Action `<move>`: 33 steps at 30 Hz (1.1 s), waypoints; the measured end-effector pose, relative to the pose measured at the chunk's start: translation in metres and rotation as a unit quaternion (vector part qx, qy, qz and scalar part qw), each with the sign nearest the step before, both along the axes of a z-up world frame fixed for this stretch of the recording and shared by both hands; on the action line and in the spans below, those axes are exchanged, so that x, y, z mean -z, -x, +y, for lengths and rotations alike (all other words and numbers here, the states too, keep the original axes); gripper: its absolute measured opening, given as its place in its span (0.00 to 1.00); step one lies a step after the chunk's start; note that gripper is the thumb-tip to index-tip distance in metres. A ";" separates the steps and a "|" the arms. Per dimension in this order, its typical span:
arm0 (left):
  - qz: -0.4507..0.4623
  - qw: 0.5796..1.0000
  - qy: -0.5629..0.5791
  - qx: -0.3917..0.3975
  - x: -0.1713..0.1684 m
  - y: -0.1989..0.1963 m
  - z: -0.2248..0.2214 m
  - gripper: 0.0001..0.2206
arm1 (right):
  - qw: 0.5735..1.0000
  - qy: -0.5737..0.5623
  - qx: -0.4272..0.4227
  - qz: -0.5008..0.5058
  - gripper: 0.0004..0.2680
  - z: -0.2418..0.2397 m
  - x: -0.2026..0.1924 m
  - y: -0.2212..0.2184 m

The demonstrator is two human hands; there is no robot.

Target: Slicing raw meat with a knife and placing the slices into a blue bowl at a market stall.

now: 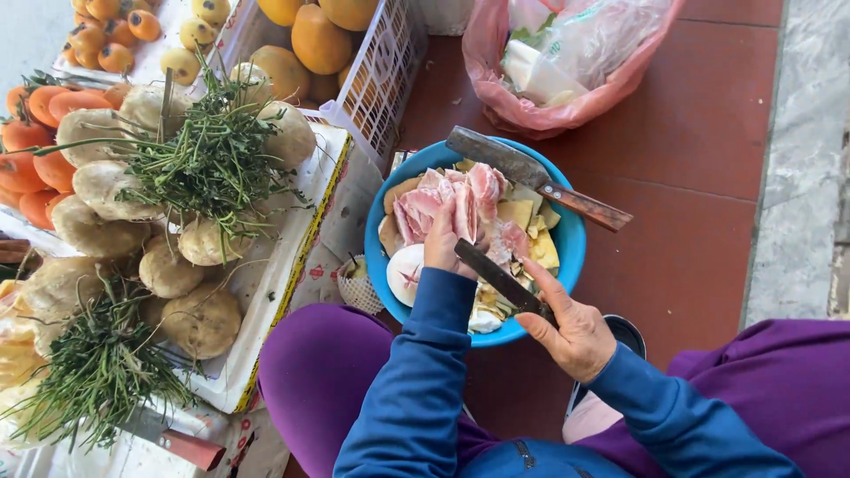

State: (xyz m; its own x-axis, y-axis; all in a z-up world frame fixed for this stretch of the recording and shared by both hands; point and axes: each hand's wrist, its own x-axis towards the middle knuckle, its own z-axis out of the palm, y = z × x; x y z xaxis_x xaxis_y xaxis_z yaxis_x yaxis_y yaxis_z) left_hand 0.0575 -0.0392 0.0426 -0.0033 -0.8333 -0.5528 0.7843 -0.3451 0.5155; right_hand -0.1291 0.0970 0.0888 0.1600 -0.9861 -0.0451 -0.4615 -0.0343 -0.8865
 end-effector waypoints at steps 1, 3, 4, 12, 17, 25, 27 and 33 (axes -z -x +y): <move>0.066 0.998 0.014 0.022 0.023 0.005 0.001 0.14 | 1.000 0.011 0.003 -0.014 0.26 0.004 0.001 0.003; 0.131 0.990 0.031 0.046 0.036 0.013 0.010 0.16 | 0.999 0.026 0.007 -0.028 0.26 0.009 -0.008 0.005; 0.137 0.988 0.041 0.061 0.026 0.015 0.017 0.18 | 0.987 -0.009 0.006 -0.160 0.24 0.010 -0.018 0.004; 0.128 0.985 0.105 0.042 0.012 0.016 0.038 0.28 | 0.934 -0.087 0.140 -0.317 0.20 -0.008 0.014 -0.016; 0.116 0.987 0.110 0.031 0.002 0.004 0.047 0.29 | 0.973 -0.150 -0.014 0.176 0.30 -0.026 0.130 -0.023; 0.091 0.990 0.105 0.027 -0.006 -0.008 0.060 0.29 | 0.986 0.127 0.081 0.067 0.07 -0.071 0.030 -0.044; 0.086 0.991 0.103 0.028 -0.006 -0.005 0.061 0.29 | 0.977 0.191 0.087 0.021 0.04 -0.075 -0.031 -0.053; 0.072 0.990 0.121 -0.016 -0.059 0.002 0.070 0.19 | 0.955 0.286 -0.019 0.073 0.04 -0.081 -0.067 -0.066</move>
State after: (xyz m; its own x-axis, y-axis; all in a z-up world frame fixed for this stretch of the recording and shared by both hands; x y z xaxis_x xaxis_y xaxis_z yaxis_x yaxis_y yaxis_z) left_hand 0.0558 0.0309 0.1019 -0.0387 -0.9424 -0.3321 0.8642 -0.1984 0.4623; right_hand -0.0631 0.0156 0.1559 0.2301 -0.8493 0.4751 -0.5666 -0.5138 -0.6441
